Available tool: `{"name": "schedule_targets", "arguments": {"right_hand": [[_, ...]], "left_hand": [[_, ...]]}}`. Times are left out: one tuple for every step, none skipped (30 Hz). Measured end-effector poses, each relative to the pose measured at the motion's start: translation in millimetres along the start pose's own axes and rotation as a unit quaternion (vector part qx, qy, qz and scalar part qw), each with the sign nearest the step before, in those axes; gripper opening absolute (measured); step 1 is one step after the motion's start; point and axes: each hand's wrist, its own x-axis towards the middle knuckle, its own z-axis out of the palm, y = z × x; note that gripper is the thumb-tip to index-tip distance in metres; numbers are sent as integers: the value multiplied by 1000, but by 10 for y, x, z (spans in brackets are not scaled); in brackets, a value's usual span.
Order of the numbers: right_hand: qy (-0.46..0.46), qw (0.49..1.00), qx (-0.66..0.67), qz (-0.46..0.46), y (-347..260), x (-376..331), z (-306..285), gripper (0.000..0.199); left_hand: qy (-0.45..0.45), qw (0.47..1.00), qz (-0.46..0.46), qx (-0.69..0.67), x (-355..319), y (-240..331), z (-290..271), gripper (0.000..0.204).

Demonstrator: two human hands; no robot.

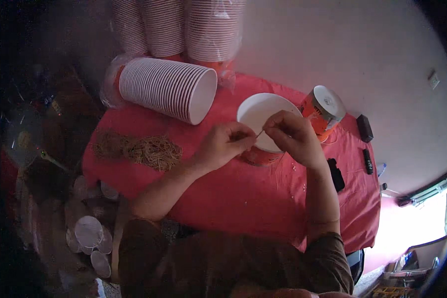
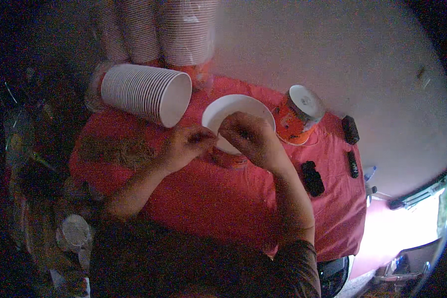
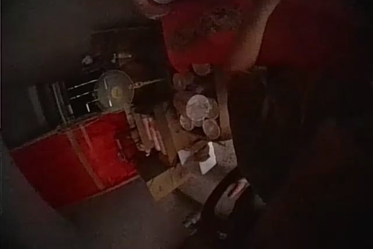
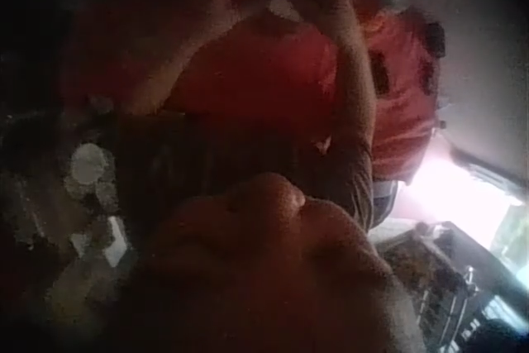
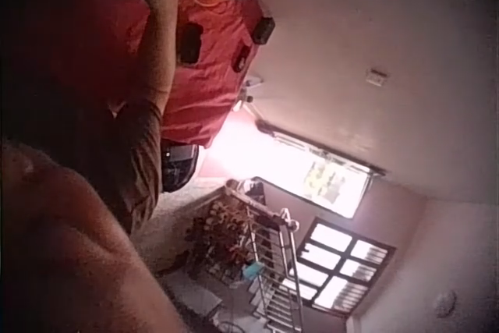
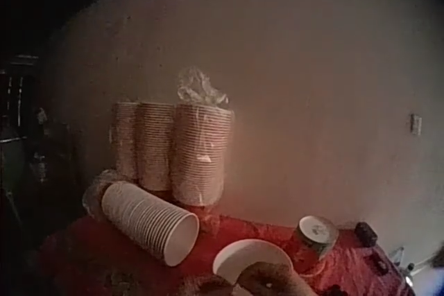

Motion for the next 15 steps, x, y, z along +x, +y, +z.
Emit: {"name": "schedule_targets", "arguments": {"right_hand": [[10, 999, -30, -41, 19, 26, 10, 5], [10, 999, -32, -41, 81, 63, 3, 5], [40, 993, -90, -61, 169, 96, -7, 7], [69, 983, -147, -81, 229, 120, -17, 8], [65, 983, -149, -82, 268, 131, -19, 8], [73, 982, -163, -66, 301, 123, -14, 11], [81, 980, -177, -49, 324, 124, -16, 15], [75, 980, -178, -50, 320, 123, -13, 15], [76, 967, -208, -124, 306, 122, -15, 17], [76, 949, -236, -196, 288, 119, -12, 20], [73, 949, -236, -194, 271, 110, 2, 20], [68, 951, -221, -204, 245, 95, 15, 21], [64, 953, -206, -214, 219, 77, 29, 23], [62, 953, -206, -212, 178, 61, 44, 23], [55, 948, -223, -219, 134, 44, 65, 23]], "left_hand": [[0, 1000, 0, 0, -9, -15, -6, 20], [11, 1000, -12, -10, 4, -46, -19, 20], [23, 999, -24, -21, 13, -59, -35, 19], [23, 999, -23, -22, 10, -54, -63, 19], [15, 985, -76, -156, 2, -34, -94, 18], [7, 949, -127, -288, 1, -35, -114, 17], [11, 948, -125, -292, 16, -78, -107, 17], [18, 926, -139, -352, 5, -125, -85, 17], [25, 899, -152, -410, -9, -157, -74, 16], [29, 897, -152, -413, -27, -170, -78, 16], [21, 894, -147, -422, -33, -193, -87, 16], [12, 891, -141, -432, -38, -216, -94, 15], [12, 890, -144, -433, -42, -245, -99, 15], [12, 884, -145, -444, -41, -268, -107, 15], [11, 878, -146, -455, -43, -281, -112, 15]]}}
